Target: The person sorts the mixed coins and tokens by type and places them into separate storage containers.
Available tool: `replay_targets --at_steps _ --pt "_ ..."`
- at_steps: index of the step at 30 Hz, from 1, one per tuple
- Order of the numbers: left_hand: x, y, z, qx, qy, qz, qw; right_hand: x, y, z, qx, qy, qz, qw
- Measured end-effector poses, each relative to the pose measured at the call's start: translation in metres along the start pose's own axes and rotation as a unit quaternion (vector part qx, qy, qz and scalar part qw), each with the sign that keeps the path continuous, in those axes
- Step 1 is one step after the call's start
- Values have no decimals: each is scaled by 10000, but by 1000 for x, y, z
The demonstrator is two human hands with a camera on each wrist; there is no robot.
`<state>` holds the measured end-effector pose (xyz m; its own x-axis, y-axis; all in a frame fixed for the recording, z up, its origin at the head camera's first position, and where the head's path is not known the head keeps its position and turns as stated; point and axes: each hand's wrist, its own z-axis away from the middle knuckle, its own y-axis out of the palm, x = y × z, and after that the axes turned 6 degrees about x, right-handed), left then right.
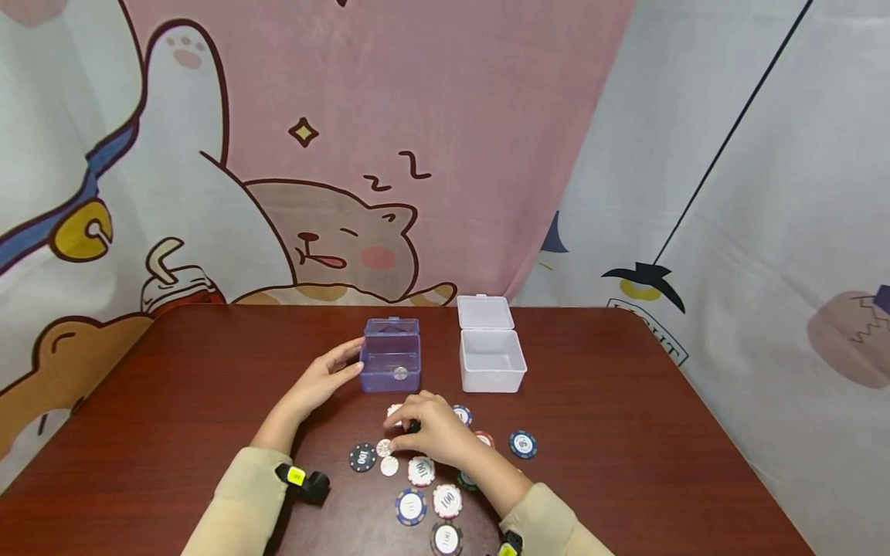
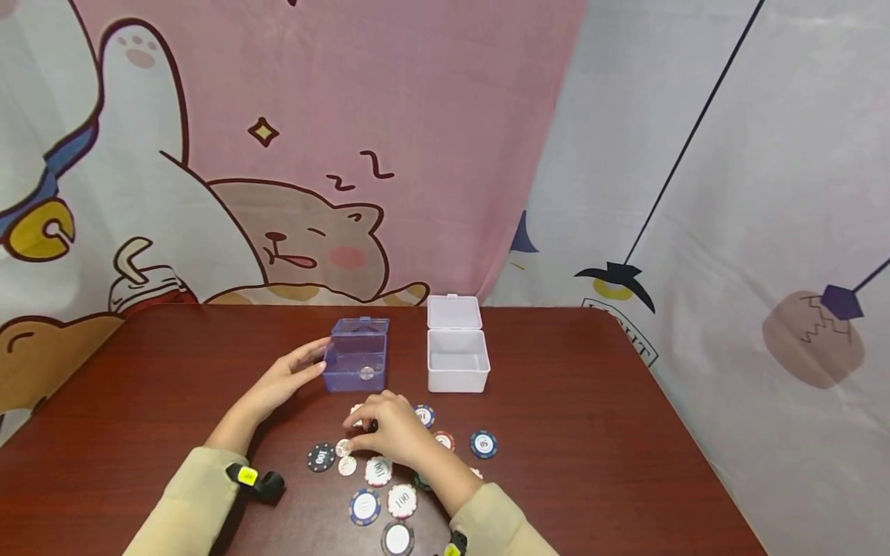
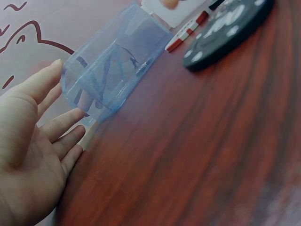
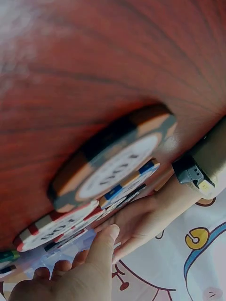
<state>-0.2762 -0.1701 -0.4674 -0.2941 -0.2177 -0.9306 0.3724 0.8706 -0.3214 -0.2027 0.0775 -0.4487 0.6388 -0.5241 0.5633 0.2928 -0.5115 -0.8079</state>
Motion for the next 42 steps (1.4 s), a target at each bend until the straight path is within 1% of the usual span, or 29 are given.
replay_targets --at_steps 11,20,22,29,33,36,40,42 --pt "-3 1 0 28 -27 2 10000 -9 3 -3 468 -329 354 9977" --pt "-4 1 0 1 -53 -59 10000 -13 4 -6 655 -558 381 9956" --pt "-8 2 1 7 -79 -51 10000 -14 4 -6 706 -565 420 9950" --pt "-37 5 8 82 -136 -39 9999 -13 1 -9 982 -522 727 9911" --pt "-39 6 9 97 -40 -142 9998 -11 0 -10 1066 -527 836 9894" --pt "-39 6 9 96 -32 -143 9998 -10 0 -10 1067 -520 921 9886" --pt "-40 4 9 85 -182 -63 9998 -8 1 -9 986 -441 922 9899" --pt "-36 3 8 74 -182 -67 9998 -8 2 -9 916 -372 858 9914"
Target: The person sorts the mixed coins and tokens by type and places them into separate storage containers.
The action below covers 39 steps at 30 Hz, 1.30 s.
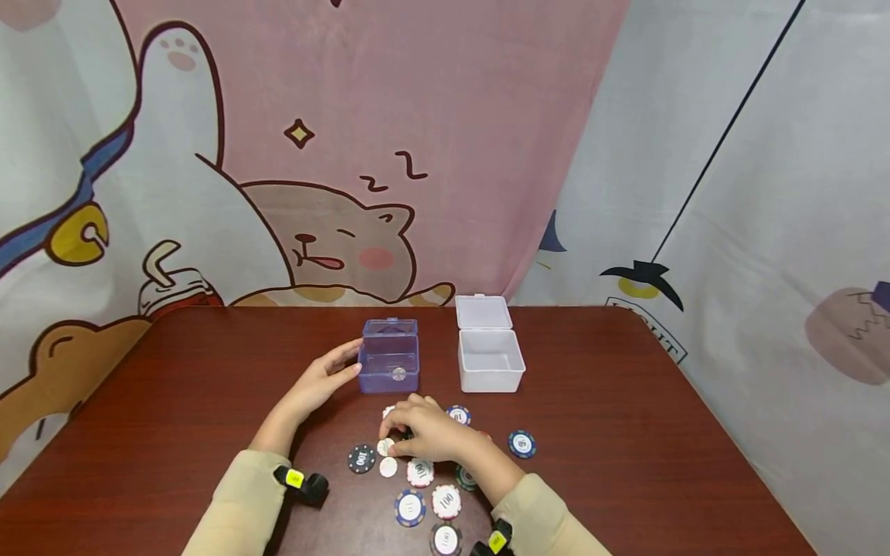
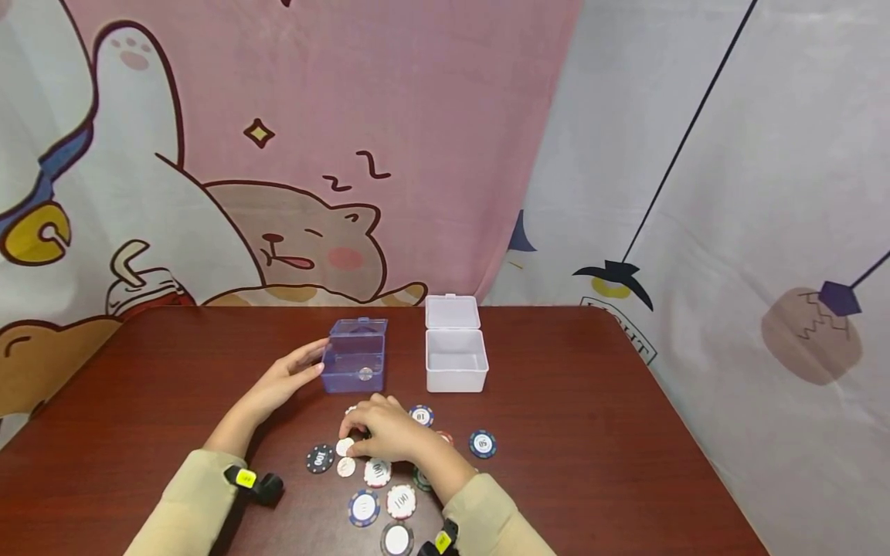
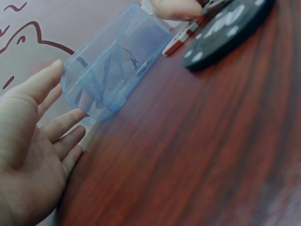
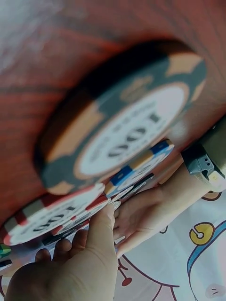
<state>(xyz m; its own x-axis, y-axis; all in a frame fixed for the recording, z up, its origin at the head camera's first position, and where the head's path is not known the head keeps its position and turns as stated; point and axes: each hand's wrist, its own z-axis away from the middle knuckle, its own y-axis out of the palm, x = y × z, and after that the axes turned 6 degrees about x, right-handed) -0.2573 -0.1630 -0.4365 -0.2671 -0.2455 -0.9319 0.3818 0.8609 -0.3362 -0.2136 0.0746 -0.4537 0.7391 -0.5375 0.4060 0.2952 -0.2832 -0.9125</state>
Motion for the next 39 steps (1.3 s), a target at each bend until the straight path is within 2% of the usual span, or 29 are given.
replay_targets --at_steps 7,10,22,29,39 --pt "26 -1 -7 -78 57 -11 10000 -1 2 2 -388 233 -233 9987" --pt "31 -2 -8 -74 125 12 9999 -1 2 3 -585 261 -294 9975" --pt "31 -2 -8 -82 170 25 9998 -4 4 2 -1162 294 -977 9880" --pt "31 -1 -8 -83 139 -42 9999 -4 5 3 -1429 379 -1516 9773" --pt "30 -1 -10 -92 110 -4 9999 -5 2 0 -1665 699 -1755 9678"
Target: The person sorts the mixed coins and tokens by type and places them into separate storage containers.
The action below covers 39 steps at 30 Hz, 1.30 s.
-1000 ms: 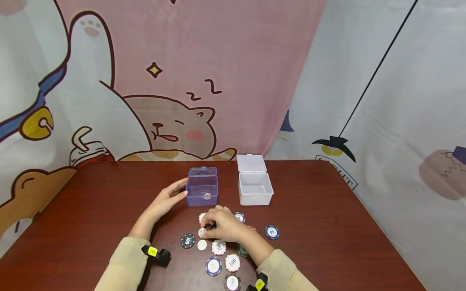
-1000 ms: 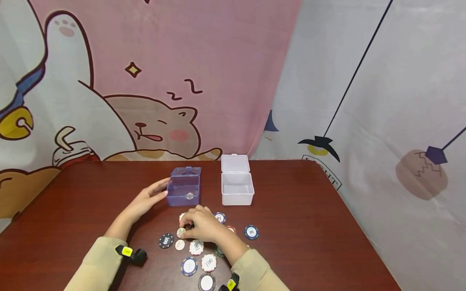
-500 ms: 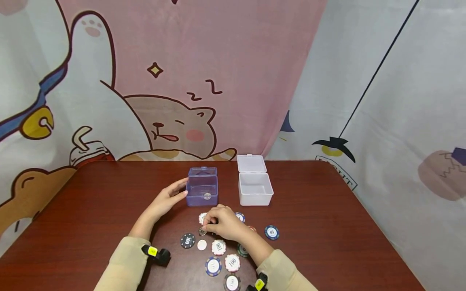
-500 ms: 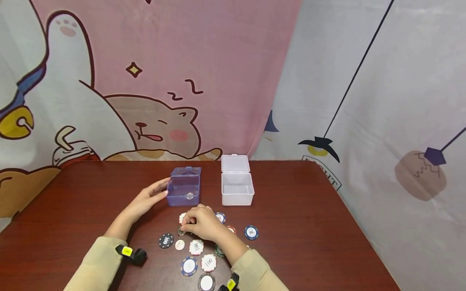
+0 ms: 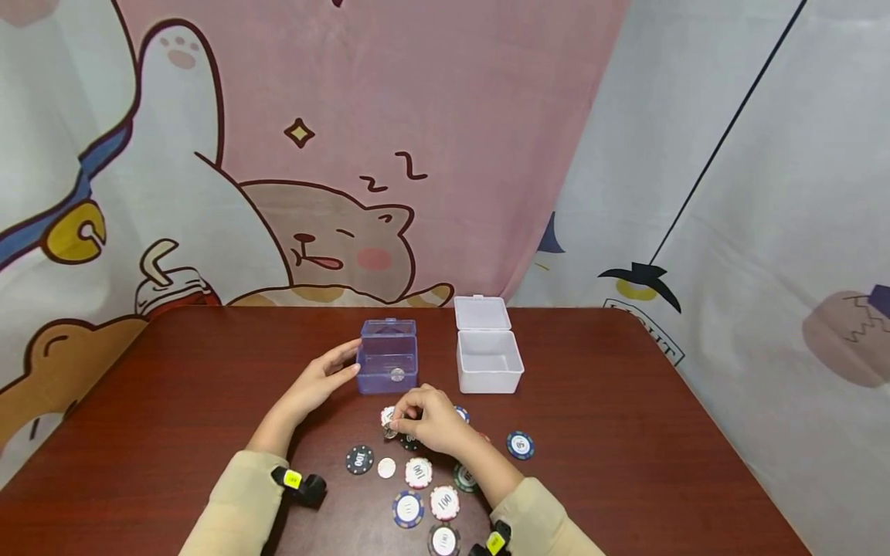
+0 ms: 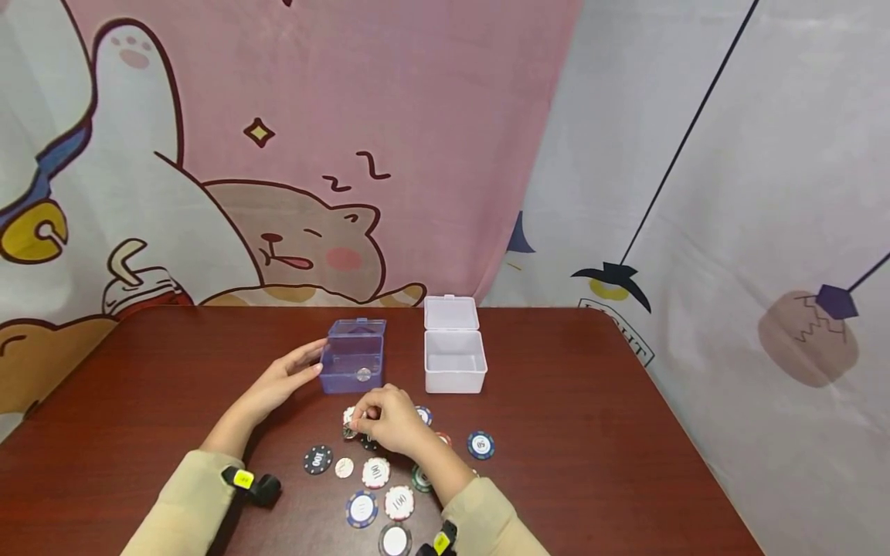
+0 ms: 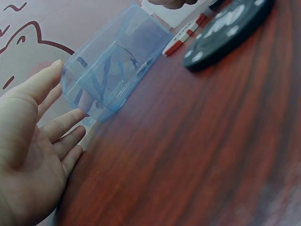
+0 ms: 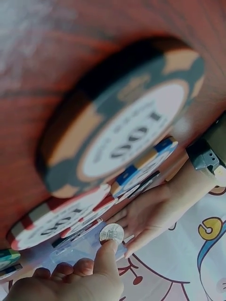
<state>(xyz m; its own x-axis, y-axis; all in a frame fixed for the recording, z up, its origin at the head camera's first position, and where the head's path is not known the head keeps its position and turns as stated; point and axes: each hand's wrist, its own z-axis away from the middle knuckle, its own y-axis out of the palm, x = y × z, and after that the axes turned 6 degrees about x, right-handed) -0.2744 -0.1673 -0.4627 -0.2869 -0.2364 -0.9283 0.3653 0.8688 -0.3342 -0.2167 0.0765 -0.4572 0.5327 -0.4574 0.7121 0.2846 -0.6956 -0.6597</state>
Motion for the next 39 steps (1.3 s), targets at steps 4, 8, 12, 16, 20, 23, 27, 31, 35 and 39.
replay_targets --at_steps 4,8,12,16,20,23,27,31,35,39 --pt "1 -1 0 -7 -14 -14 10000 -1 -2 -2 -148 73 -109 9998" --pt "1 0 1 -19 53 59 10000 -1 -4 -4 -361 101 -171 9992" --pt "0 0 1 -9 41 60 10000 -1 -5 -7 -574 101 -201 9981" --pt "0 -1 2 -12 -2 29 10000 0 -7 -10 -743 132 -290 9967" --pt "1 -1 1 -9 21 29 10000 3 -10 -14 -956 226 -402 9943" --pt "1 -1 1 -7 61 35 10000 4 -12 -17 -1107 287 -421 9925" --pt "1 0 1 5 81 34 10000 6 -14 -21 -1255 333 -437 9906" --pt "2 0 1 15 90 31 10000 7 -15 -24 -1414 328 -512 9881" --pt "2 -1 0 31 130 41 9999 8 -16 -30 -1644 255 -521 9847" --pt "2 -1 0 33 132 15 9999 11 -19 -39 -1843 230 -530 9812"
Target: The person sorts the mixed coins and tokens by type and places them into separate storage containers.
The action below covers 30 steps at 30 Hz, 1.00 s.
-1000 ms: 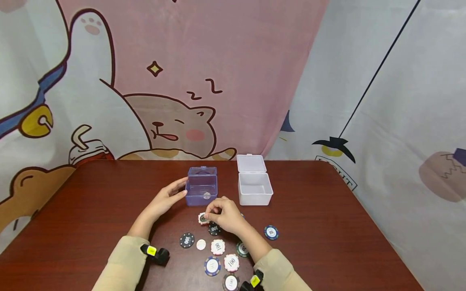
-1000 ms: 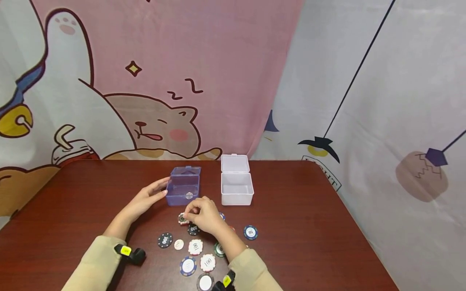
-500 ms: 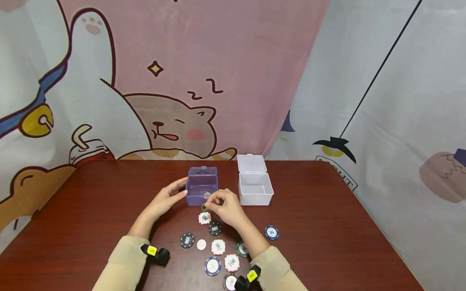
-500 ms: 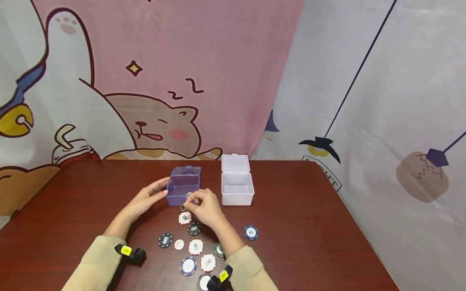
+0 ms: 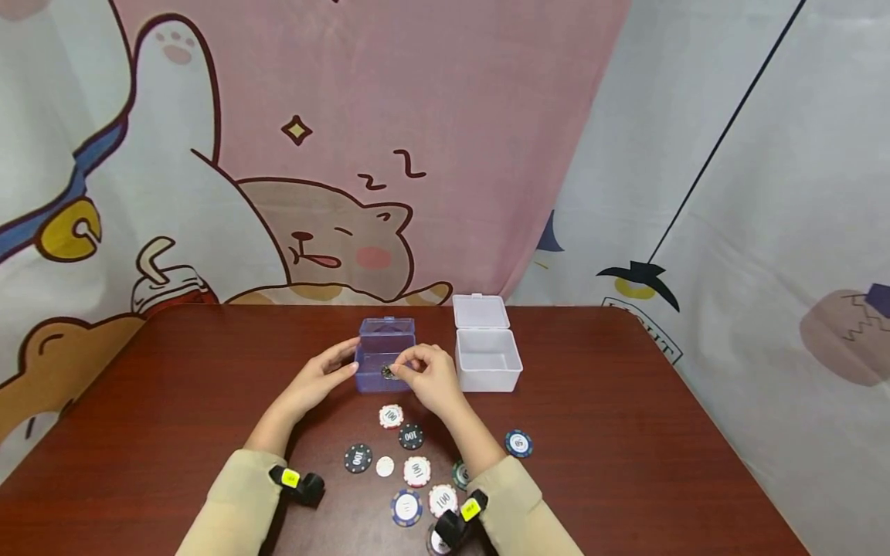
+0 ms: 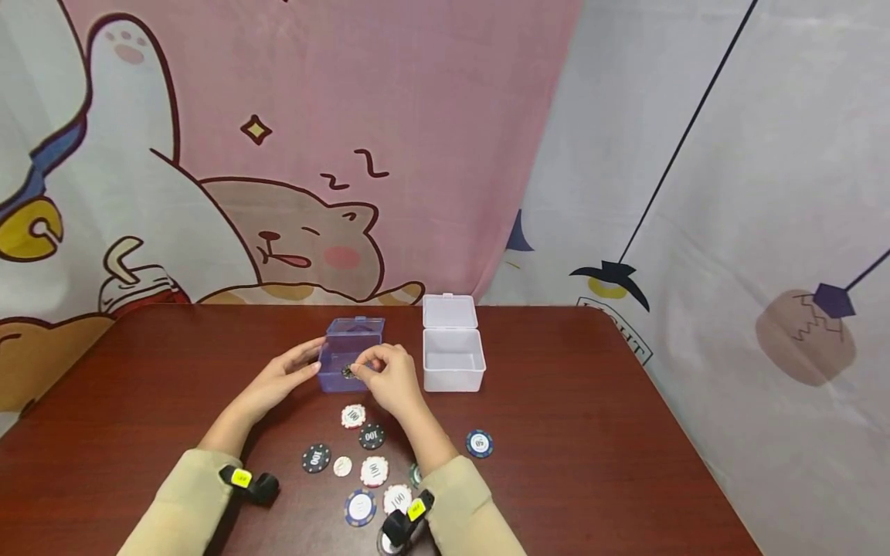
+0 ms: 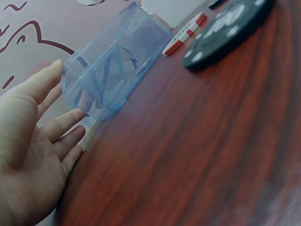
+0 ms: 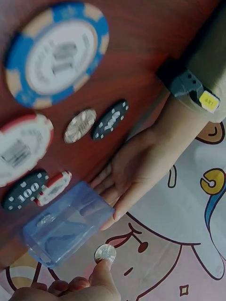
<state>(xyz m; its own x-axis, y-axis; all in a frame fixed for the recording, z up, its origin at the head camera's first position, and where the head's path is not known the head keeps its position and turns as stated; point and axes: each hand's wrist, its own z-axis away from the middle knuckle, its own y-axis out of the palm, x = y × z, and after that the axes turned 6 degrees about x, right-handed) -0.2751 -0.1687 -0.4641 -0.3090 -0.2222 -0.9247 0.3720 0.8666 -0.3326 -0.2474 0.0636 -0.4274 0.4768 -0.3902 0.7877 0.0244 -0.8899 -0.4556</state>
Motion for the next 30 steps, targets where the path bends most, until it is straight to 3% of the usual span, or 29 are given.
replay_targets --at_steps 12,30 --pt "0 -1 1 -13 -19 55 10000 -5 4 -24 -347 554 32 9979" --pt "2 -1 0 -25 -49 143 9999 -22 13 -37 -552 1190 101 9913"
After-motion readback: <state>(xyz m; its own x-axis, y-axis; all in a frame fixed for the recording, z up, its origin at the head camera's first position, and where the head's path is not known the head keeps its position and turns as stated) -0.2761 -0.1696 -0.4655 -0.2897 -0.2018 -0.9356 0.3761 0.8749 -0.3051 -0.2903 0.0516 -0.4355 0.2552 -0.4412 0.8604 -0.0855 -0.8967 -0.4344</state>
